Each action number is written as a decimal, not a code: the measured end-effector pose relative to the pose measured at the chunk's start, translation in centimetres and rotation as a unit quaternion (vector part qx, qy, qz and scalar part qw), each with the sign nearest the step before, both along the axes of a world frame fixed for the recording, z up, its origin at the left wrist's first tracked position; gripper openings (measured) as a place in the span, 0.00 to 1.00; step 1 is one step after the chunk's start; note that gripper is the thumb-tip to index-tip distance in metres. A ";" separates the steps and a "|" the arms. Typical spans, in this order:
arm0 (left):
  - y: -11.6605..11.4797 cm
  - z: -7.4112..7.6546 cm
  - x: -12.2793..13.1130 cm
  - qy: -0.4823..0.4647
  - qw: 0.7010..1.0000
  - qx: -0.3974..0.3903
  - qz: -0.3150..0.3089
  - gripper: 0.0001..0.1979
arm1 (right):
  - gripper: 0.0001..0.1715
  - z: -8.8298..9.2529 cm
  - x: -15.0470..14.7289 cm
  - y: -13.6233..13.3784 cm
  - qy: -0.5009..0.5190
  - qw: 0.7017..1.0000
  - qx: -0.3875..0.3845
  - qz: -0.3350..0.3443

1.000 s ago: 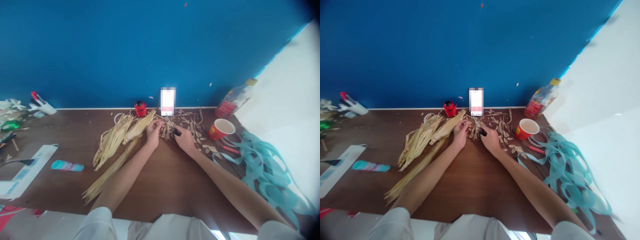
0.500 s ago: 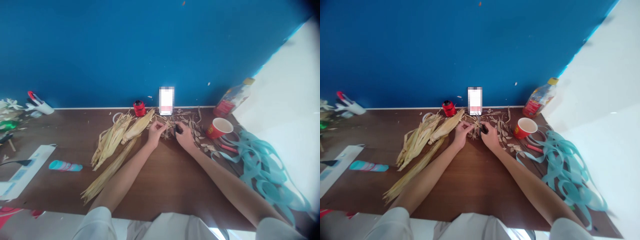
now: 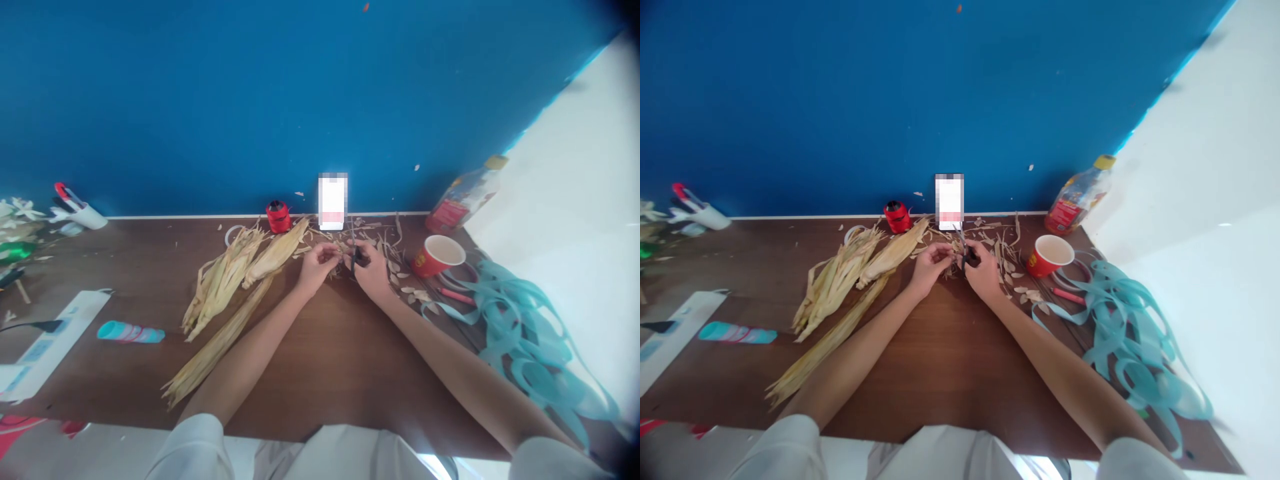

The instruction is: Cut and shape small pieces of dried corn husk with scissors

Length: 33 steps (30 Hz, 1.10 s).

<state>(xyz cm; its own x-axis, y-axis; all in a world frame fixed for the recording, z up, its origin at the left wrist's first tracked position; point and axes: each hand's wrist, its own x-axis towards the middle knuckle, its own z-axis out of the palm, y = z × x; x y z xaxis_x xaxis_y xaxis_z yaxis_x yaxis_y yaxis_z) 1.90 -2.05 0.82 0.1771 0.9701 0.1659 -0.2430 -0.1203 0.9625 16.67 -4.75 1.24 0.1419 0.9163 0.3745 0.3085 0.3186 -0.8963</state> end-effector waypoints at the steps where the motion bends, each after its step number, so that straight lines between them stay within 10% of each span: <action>1: 0.0 -0.1 0.0 0.008 1.000 0.006 -0.006 0.13 | 0.23 -0.1 0.0 0.0 0.003 1.000 0.002 0.000; 15: 0.0 -0.2 0.1 0.103 0.993 0.026 -0.055 0.14 | 0.23 0.1 0.0 -0.1 0.019 1.000 0.014 0.001; 33: 0.5 0.1 -0.4 -0.113 0.989 -0.071 0.065 0.16 | 0.21 1.0 -0.3 -0.5 -0.208 0.976 -0.073 0.004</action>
<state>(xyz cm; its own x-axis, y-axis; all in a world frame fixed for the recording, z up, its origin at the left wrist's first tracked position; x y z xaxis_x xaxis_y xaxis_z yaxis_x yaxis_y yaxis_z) 1.48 -1.53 0.89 0.0233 0.9986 0.0481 -0.4455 -0.0327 0.8947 16.39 -5.30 2.20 -0.0027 0.9645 0.2642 0.6523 0.2019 -0.7305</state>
